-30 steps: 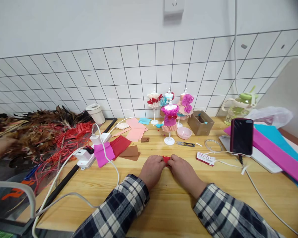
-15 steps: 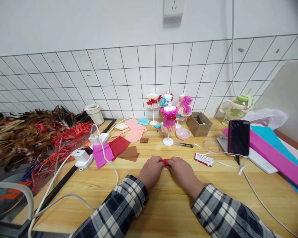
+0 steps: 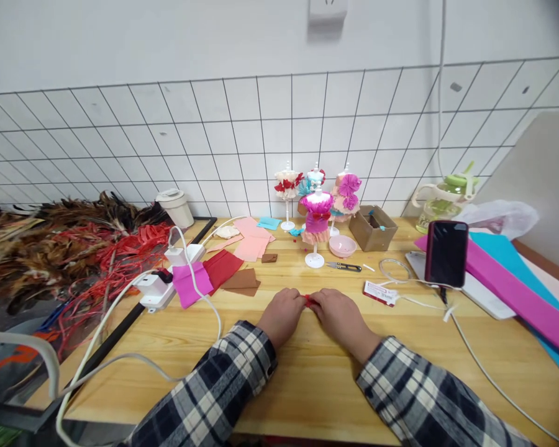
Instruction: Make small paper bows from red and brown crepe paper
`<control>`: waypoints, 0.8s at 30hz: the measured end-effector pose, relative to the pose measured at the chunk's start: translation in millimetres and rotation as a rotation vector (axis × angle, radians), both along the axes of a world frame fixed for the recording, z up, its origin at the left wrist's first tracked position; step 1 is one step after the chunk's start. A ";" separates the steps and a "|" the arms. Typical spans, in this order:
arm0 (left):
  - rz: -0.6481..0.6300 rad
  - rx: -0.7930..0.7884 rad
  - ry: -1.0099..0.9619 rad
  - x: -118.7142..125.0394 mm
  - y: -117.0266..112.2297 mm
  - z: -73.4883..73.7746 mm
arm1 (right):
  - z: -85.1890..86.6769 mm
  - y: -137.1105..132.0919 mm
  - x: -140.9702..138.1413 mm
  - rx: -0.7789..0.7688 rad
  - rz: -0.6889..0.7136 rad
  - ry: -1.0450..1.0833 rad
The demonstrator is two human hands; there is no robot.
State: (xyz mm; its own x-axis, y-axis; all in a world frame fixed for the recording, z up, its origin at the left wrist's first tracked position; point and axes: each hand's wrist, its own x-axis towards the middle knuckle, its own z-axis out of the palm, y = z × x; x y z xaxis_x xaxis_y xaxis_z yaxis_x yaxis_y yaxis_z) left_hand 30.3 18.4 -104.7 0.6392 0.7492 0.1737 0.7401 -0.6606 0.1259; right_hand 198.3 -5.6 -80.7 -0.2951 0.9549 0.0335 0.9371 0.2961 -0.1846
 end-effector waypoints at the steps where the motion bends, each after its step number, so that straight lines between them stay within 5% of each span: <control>1: 0.005 0.000 0.002 0.2 0.0 0.2 | -0.1 0.0 0.1 -0.008 -0.004 -0.004; 9: -0.051 0.066 0.048 2.2 -2.4 12.2 | -2.6 -1.6 1.8 0.014 -0.006 -0.011; 24: -0.067 0.028 -0.005 2.3 3.2 7.0 | -5.6 1.4 5.3 0.086 0.078 0.046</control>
